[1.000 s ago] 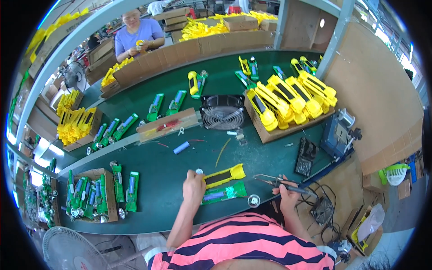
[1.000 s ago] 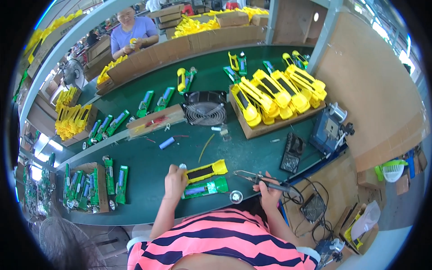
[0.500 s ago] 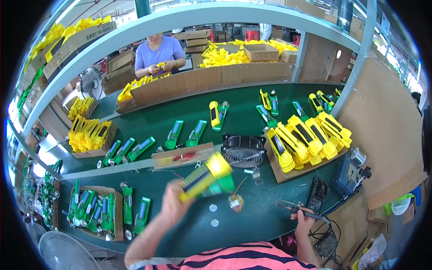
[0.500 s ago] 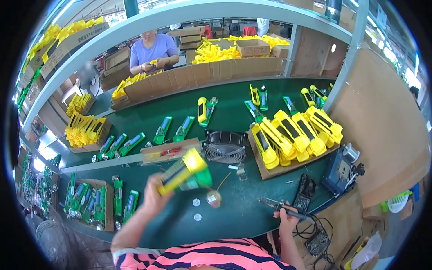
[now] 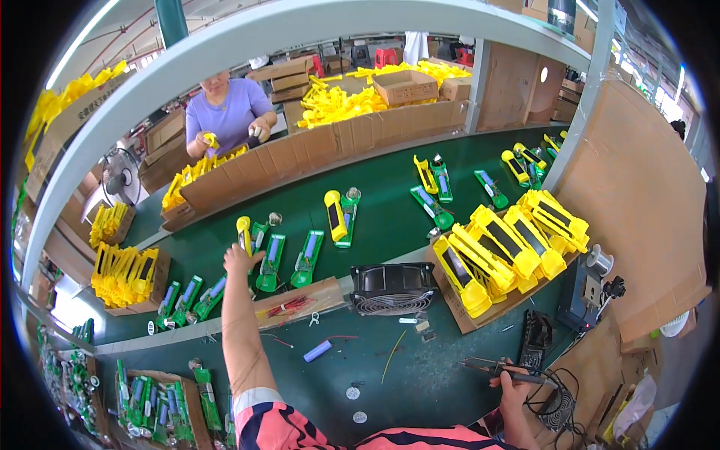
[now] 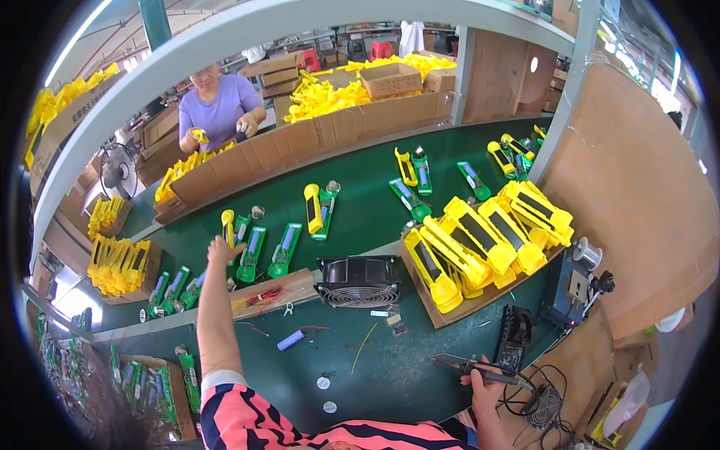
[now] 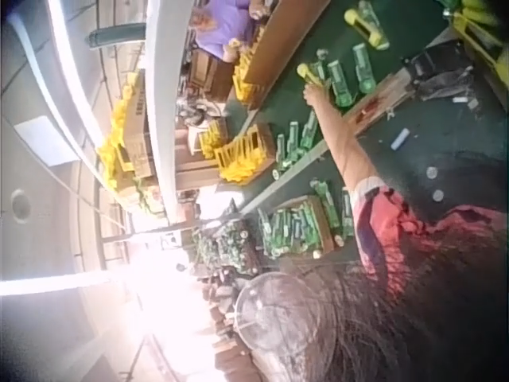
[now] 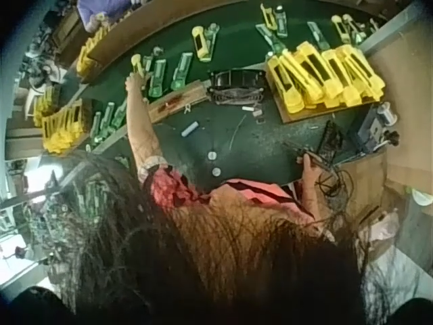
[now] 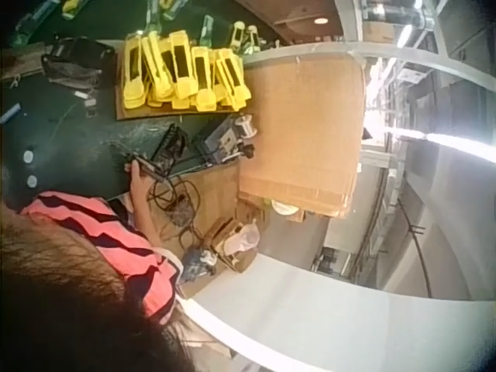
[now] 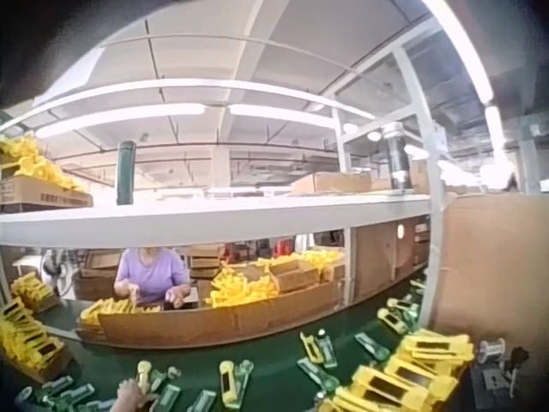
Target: The recorder is soldering wires onto circuit boards for the assembly of portable flashlights on a factory assembly line.
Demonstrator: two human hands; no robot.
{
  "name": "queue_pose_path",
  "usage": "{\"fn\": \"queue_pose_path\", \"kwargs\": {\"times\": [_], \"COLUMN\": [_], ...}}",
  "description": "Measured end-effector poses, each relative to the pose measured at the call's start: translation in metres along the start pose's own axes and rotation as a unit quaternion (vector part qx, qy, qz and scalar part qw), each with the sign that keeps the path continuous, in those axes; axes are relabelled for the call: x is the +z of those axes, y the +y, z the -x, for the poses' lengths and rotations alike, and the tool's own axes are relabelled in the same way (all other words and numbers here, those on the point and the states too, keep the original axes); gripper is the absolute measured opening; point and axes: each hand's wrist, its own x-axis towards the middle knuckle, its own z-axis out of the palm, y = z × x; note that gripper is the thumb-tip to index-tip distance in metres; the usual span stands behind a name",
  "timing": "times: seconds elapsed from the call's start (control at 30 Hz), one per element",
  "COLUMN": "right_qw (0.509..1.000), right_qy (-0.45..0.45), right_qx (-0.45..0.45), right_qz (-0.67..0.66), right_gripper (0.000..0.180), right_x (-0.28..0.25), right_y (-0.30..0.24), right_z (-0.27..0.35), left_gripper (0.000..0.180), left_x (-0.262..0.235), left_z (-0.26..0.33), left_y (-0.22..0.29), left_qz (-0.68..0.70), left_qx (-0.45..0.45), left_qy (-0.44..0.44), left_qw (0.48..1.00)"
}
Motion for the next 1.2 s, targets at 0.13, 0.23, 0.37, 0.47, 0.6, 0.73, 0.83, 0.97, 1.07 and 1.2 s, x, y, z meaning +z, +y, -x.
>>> {"fn": "queue_pose_path", "kwargs": {"times": [0.13,0.23,0.37,0.47,0.6,0.73,0.83,0.97,1.07,1.2], "right_qw": [0.999,0.999,0.974,0.997,0.892,0.901,0.875,0.822,0.817,0.885], "right_qy": [-0.030,-0.013,-0.112,-0.035,-0.106,-0.039,-0.036,-0.053,-0.018,0.014], "right_qx": [-0.018,0.022,-0.137,0.029,-0.381,-0.325,-0.372,-0.403,-0.405,-0.376], "right_qz": [0.014,-0.020,0.144,-0.055,0.220,0.285,0.307,0.400,0.410,0.273], "right_gripper": [0.019,0.024,0.025,0.023,0.021,0.036,0.039,0.028,0.020,0.022], "right_x": [0.002,0.013,0.002,0.021,0.014,0.026,0.037,0.044,0.047,0.052], "right_y": [-0.008,-0.017,-0.020,-0.064,-0.096,-0.115,-0.104,-0.089,-0.074,-0.066], "right_z": [-0.002,-0.001,-0.006,0.000,-0.048,-0.103,-0.141,-0.162,-0.170,-0.179], "left_gripper": [0.052,0.043,0.041,0.066,0.074,0.050,0.035,0.026,0.027,0.040], "left_x": [-0.028,0.021,0.048,0.028,-0.056,-0.161,-0.190,-0.136,-0.065,0.017], "left_z": [-0.001,-0.003,-0.001,0.015,0.053,0.138,0.205,0.324,0.417,0.475], "left_y": [0.047,0.059,0.064,0.067,0.051,0.022,-0.017,-0.039,-0.024,-0.016], "left_qz": [-0.146,-0.117,0.069,0.199,0.200,0.200,0.291,0.463,0.614,0.556], "left_qx": [0.145,0.250,0.146,0.124,0.212,0.279,0.283,0.237,0.071,0.093], "left_qy": [0.126,0.108,0.029,0.106,0.164,0.230,0.177,0.091,-0.065,0.056], "left_qw": [0.970,0.955,0.986,0.966,0.942,0.911,0.896,0.849,0.784,0.824]}}
